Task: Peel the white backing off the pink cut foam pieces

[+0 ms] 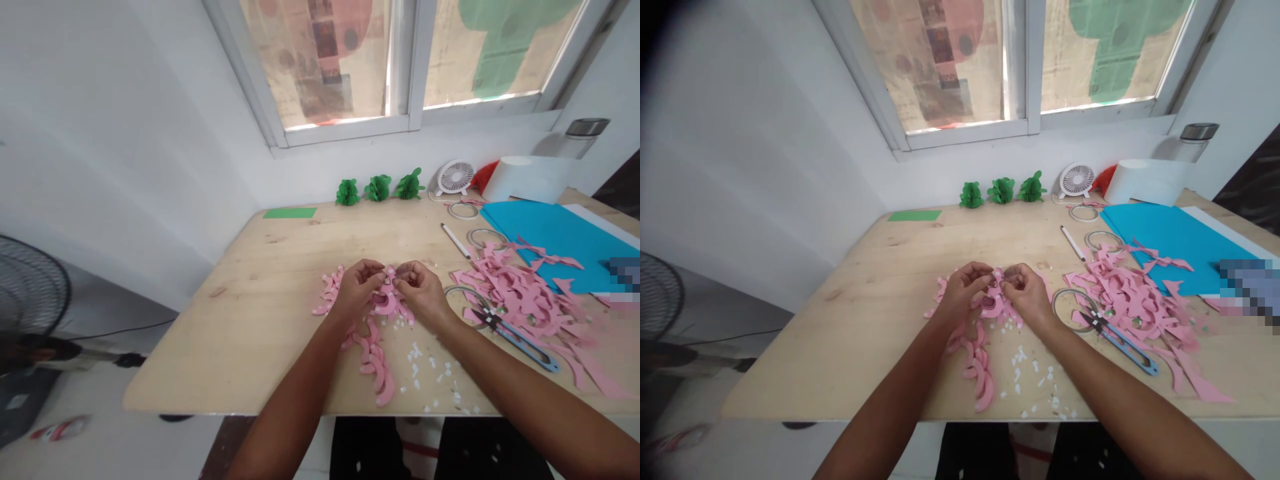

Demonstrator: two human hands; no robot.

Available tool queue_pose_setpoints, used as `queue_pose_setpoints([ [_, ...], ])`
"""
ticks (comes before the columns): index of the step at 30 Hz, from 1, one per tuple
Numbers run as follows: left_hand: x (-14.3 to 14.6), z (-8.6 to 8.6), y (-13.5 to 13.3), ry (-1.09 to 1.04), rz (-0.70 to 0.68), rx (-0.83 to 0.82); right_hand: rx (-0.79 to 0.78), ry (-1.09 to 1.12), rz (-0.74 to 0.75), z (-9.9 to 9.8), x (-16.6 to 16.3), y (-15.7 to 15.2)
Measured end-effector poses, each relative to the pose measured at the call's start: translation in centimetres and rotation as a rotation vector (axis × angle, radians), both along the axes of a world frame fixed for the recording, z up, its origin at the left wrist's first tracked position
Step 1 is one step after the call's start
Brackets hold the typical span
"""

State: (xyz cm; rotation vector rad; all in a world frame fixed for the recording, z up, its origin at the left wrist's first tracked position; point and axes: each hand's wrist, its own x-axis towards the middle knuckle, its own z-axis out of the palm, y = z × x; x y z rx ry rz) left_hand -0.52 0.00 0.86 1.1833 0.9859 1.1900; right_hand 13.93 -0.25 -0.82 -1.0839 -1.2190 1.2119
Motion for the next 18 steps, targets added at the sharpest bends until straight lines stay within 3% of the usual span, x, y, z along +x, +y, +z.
queue_pose_setpoints([
  [5,-0.84,-0.06,0.01,0.081,-0.201,0.048,-0.04,0.047,-0.043,-0.31,0.56,0.37],
  [10,-0.98,-0.39,0.03,0.041,-0.299,0.019,-0.065,0.111,-0.039,-0.4,0.62,0.45],
  [15,-0.64,-0.25,0.02,-0.018,-0.208,0.014,-0.119,0.102,-0.058,0.29,0.59,0.26],
  [18,-0.7,-0.11,0.16,-0.019,-0.144,0.071,-0.127,0.12,0.019,0.5,0.57,0.14],
])
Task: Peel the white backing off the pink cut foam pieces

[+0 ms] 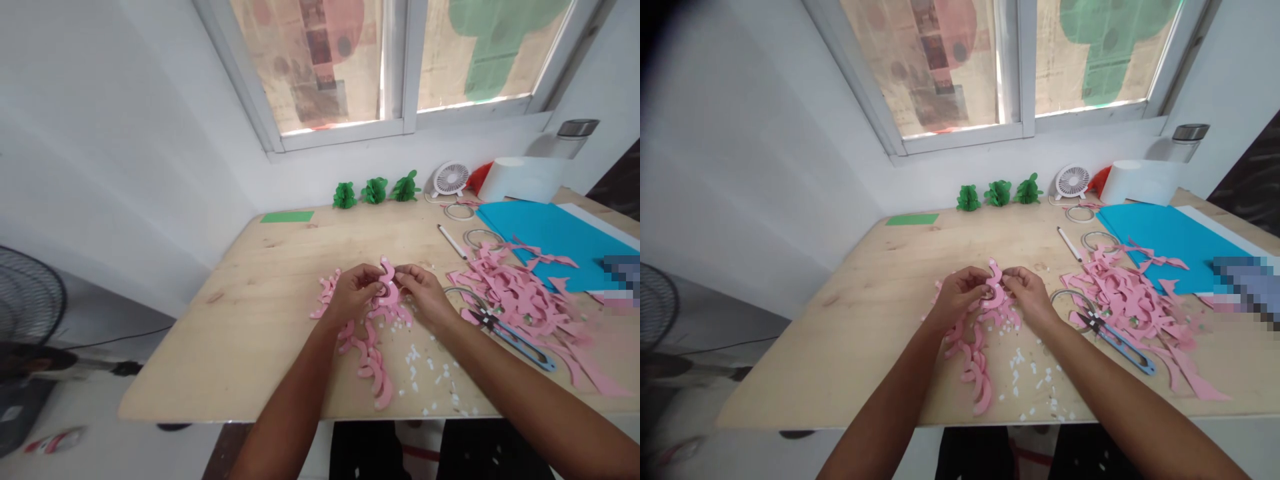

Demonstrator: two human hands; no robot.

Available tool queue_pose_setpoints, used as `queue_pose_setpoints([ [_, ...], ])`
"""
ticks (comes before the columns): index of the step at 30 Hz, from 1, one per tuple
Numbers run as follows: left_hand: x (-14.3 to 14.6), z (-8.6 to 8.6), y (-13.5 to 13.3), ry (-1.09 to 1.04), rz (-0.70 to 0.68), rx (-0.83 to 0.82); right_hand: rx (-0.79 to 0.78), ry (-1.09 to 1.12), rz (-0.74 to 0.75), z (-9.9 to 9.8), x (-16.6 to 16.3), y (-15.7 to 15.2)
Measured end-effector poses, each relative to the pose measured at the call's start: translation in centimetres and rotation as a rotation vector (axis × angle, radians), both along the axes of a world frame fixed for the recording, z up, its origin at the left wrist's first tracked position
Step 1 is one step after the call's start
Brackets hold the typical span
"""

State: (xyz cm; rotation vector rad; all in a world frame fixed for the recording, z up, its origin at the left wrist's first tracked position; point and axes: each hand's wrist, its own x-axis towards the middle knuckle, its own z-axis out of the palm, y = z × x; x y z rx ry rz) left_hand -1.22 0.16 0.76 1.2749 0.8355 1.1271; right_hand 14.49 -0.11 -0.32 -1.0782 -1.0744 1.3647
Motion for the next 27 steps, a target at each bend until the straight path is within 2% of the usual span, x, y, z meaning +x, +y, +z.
queue_pose_setpoints([
  [6,-0.14,-0.04,0.23,0.078,0.071,0.137,-0.077,0.031,0.117,-0.25,-0.16,-0.2],
  [13,0.25,-0.16,-0.04,0.164,0.145,0.202,-0.109,0.119,0.124,0.07,-0.22,-0.24],
  [20,0.38,-0.36,-0.12,0.151,0.159,0.203,-0.159,0.224,0.132,0.11,-0.21,-0.26],
  [27,0.62,-0.21,-0.29,0.12,0.169,0.168,-0.119,0.179,0.117,0.36,-0.24,-0.36],
])
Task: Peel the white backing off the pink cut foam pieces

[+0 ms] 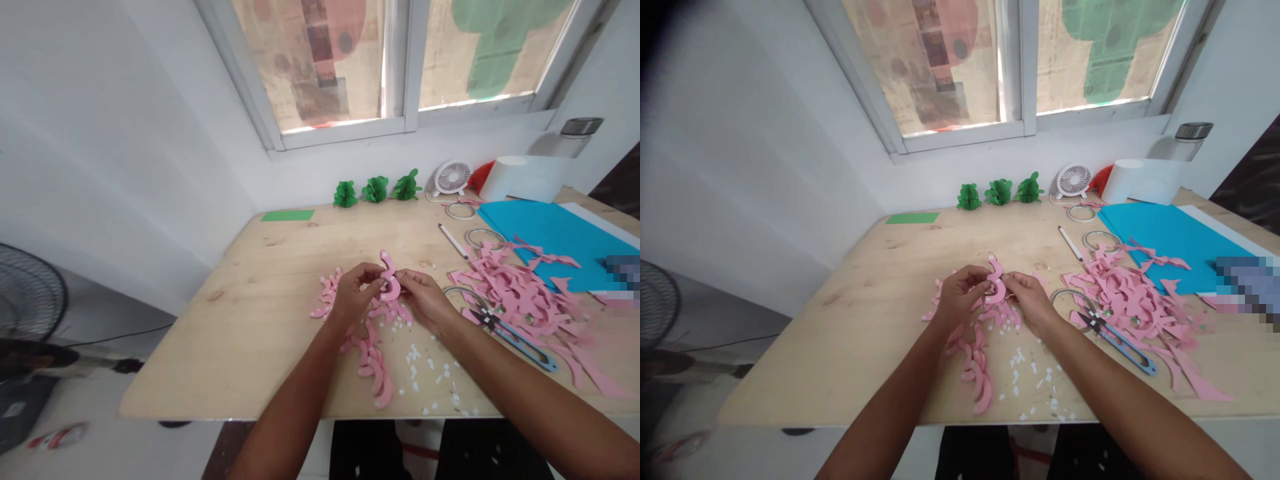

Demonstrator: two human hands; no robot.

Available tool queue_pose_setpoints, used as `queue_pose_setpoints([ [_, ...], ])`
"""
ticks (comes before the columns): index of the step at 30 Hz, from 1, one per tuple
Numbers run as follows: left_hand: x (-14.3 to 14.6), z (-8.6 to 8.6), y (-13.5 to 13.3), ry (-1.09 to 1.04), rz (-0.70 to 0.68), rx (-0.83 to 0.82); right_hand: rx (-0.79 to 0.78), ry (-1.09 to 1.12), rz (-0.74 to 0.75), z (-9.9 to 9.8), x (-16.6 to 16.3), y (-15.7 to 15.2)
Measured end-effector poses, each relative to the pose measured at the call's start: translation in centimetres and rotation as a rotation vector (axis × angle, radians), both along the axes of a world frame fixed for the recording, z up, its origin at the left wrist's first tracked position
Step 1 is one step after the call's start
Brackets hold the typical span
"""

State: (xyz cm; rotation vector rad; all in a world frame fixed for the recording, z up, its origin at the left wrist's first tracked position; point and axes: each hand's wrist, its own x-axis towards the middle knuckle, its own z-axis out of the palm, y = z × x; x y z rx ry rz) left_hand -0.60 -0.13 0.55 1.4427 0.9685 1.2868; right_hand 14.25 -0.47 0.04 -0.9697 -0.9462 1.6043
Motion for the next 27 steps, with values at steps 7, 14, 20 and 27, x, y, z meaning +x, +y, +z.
queue_pose_setpoints([
  [7,0.16,0.06,-0.06,-0.073,-0.029,-0.061,0.036,-0.09,-0.043,-0.06,-0.09,-0.1],
  [14,0.32,-0.23,-0.13,-0.083,-0.04,-0.066,0.106,-0.224,-0.084,-0.39,-0.27,-0.49],
  [20,0.54,-0.4,-0.05,-0.108,-0.017,-0.083,0.299,-0.377,-0.151,-0.48,-0.31,-0.63],
  [27,0.49,0.01,-0.04,-0.117,-0.005,-0.095,0.167,-0.28,-0.106,-0.08,-0.38,-0.75],
])
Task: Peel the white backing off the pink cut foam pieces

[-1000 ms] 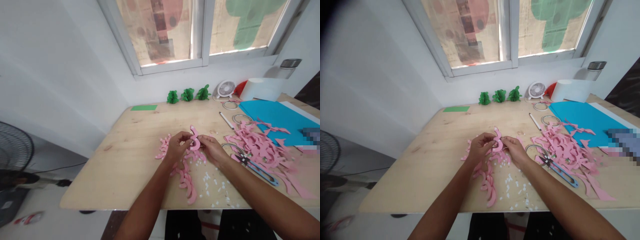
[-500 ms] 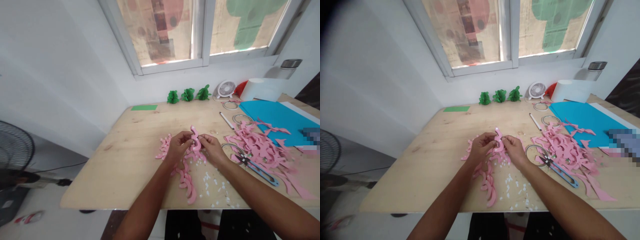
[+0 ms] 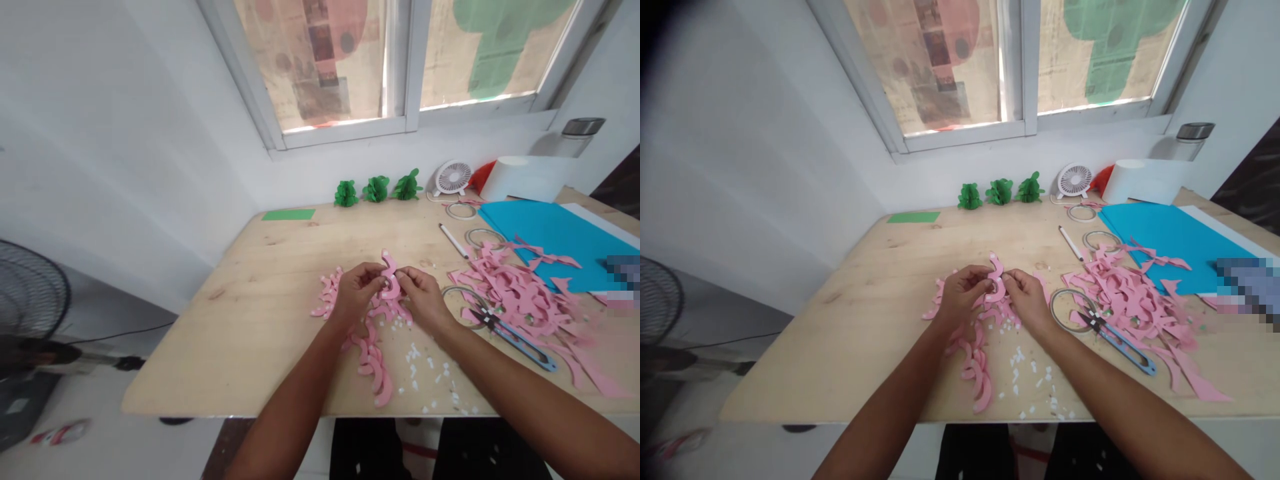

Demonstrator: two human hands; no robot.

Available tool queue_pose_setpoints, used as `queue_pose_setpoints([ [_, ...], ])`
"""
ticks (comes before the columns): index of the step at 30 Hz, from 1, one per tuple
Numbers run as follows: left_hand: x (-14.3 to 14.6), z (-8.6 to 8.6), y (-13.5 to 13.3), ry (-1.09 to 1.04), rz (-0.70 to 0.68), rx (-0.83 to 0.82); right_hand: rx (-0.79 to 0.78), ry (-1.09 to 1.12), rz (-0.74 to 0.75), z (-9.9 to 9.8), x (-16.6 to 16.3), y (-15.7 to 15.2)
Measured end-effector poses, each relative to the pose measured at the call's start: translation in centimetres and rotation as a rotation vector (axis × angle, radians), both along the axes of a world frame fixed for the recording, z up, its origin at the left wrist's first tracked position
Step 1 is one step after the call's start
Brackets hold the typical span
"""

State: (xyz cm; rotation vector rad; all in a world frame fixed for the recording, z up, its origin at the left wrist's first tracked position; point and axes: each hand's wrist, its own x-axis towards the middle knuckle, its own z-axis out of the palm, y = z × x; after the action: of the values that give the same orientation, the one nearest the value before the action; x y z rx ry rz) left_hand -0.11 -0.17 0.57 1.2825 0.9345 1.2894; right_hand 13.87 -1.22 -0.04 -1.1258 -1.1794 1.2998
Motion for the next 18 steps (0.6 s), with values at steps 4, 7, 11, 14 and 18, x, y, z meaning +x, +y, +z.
queue_pose_setpoints([
  [4,-0.11,0.11,0.03,-0.005,0.001,0.004,-0.004,-0.004,0.01,0.38,0.06,-0.06],
  [7,-0.17,0.17,0.06,-0.008,-0.005,0.017,0.01,0.001,0.015,0.52,0.06,-0.07],
  [11,-0.2,0.24,0.08,-0.006,-0.001,0.031,0.01,0.006,0.016,0.7,0.02,-0.11],
  [14,-0.25,0.22,0.14,-0.007,-0.008,0.034,-0.003,0.003,0.014,0.85,0.0,-0.17],
  [18,-0.41,0.23,0.21,-0.015,-0.029,0.036,-0.026,0.021,0.025,0.75,0.09,-0.14],
])
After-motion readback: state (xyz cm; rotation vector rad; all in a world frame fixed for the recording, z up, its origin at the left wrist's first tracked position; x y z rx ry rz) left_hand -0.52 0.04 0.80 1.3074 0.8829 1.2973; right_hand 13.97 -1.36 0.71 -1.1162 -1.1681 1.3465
